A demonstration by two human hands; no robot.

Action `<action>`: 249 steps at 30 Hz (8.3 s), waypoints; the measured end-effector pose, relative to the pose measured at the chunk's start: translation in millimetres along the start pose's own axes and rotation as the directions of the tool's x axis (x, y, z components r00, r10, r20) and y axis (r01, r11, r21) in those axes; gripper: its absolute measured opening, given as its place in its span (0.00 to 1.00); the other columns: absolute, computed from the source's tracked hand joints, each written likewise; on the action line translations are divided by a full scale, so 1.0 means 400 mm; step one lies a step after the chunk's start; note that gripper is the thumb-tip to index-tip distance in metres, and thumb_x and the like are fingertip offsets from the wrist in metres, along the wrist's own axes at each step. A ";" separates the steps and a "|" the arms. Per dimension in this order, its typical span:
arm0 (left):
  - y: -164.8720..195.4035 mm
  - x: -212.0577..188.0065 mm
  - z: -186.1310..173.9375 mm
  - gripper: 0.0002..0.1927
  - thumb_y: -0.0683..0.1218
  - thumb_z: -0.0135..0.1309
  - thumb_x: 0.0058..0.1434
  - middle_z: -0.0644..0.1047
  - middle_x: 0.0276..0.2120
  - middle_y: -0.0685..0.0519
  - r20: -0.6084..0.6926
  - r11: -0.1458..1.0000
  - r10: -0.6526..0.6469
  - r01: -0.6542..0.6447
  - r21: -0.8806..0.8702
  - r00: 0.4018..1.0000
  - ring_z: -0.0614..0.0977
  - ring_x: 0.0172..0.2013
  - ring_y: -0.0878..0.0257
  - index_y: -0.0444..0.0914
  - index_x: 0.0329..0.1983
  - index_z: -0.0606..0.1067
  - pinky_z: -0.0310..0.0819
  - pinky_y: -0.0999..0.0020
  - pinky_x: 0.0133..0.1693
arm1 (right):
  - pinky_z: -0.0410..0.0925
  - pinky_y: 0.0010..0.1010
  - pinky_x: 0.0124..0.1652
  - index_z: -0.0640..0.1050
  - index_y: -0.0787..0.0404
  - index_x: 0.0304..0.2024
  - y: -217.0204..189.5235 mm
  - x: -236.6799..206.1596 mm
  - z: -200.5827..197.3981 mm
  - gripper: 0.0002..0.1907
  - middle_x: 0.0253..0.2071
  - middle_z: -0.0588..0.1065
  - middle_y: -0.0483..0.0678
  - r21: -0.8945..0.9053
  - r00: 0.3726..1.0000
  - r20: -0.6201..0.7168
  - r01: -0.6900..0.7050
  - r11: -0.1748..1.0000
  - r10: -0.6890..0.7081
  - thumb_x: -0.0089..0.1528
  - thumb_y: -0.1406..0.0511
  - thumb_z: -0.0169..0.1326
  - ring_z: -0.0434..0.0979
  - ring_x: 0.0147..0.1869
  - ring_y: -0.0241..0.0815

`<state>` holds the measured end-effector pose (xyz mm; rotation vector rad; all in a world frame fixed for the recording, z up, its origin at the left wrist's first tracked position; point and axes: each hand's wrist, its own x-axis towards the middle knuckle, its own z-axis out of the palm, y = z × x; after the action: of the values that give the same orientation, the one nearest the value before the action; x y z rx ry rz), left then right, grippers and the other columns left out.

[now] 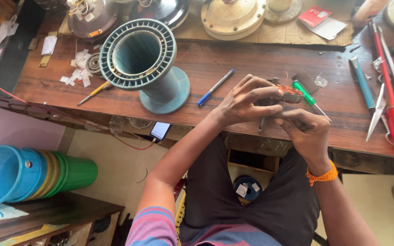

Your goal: The person sits at a workbench and winds copper wire around a small motor armature, pressing and seating the wire into the slots of the commutator by hand while turning the armature to work around it.

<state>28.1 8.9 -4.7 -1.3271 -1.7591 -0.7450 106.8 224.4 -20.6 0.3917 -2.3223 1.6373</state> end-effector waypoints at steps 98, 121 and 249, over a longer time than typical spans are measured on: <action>-0.021 -0.020 0.045 0.21 0.51 0.70 0.57 0.78 0.53 0.58 0.034 0.913 -0.294 0.291 -0.286 0.955 0.77 0.48 0.57 0.44 0.41 0.68 0.72 0.57 0.52 | 0.69 0.20 0.39 0.82 0.67 0.46 -0.114 0.045 -0.063 0.05 0.37 0.80 0.44 -0.123 0.999 0.018 -0.035 0.992 0.038 0.67 0.73 0.60 0.76 0.40 0.26; -0.012 -0.041 0.073 0.28 0.49 0.69 0.61 0.78 0.57 0.62 -0.024 0.959 -0.262 0.257 -0.122 0.965 0.78 0.51 0.58 0.47 0.61 0.69 0.73 0.60 0.54 | 0.61 0.22 0.30 0.83 0.66 0.45 0.012 -0.026 -0.001 0.06 0.29 0.78 0.45 -0.112 0.998 -0.055 -0.004 0.994 -0.003 0.66 0.75 0.59 0.69 0.30 0.26; -0.015 -0.012 0.036 0.18 0.42 0.66 0.60 0.80 0.53 0.57 0.053 0.867 -0.356 0.351 -0.354 0.933 0.78 0.49 0.58 0.41 0.38 0.65 0.74 0.59 0.54 | 0.71 0.23 0.39 0.82 0.66 0.46 -0.065 0.117 -0.134 0.05 0.38 0.81 0.44 0.020 0.991 0.021 -0.130 0.991 0.130 0.68 0.71 0.61 0.79 0.39 0.31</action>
<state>19.6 17.0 -16.2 -1.2293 -1.9451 -1.3325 76.6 263.7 36.8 0.2672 -2.3926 1.7262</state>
